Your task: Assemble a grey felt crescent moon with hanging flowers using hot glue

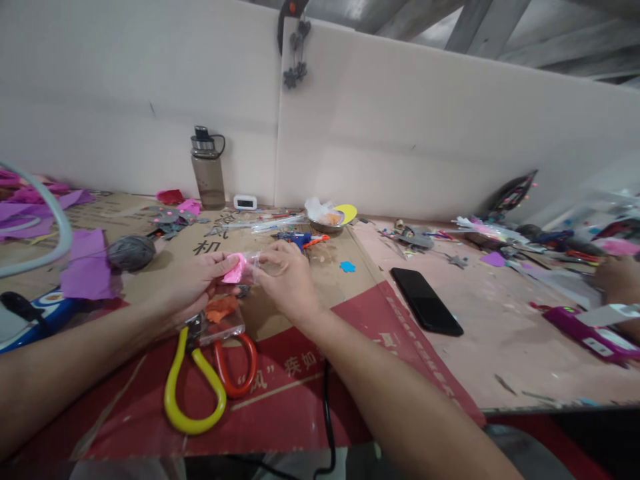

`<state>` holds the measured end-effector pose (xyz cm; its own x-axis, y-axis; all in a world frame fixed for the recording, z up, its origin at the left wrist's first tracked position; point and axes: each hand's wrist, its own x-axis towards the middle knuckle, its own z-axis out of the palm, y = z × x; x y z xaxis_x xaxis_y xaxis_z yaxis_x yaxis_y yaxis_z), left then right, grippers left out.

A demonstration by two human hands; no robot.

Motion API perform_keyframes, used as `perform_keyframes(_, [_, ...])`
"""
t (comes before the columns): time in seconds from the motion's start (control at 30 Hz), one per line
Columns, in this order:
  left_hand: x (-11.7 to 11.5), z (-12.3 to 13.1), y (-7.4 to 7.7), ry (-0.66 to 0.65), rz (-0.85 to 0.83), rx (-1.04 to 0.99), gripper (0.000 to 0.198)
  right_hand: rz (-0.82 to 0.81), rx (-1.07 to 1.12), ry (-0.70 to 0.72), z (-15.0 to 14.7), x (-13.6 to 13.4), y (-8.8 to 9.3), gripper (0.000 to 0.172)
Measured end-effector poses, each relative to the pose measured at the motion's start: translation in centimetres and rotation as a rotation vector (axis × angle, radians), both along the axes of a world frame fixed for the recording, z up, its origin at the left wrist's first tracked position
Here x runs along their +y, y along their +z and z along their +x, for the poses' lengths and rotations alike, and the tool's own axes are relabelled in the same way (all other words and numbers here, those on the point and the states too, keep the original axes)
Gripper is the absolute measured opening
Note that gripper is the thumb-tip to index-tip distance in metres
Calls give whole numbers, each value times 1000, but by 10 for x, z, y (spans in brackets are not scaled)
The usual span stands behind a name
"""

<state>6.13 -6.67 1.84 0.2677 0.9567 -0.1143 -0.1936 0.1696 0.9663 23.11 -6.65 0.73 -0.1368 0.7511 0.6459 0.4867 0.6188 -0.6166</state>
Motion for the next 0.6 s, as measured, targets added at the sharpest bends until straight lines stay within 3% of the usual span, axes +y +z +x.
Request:
perform_keyframes(0.3, [7,-6,-2,30,12,30,17,-229,220,141,3,6,2,5])
perform_keyframes(0.47, [12,-10,-5,67,27,9,15,-326,209,159,10,9,9,8])
perform_keyframes(0.6, [17,-14,-6,128,21,8,14,-446,319,128,15,15,10,15])
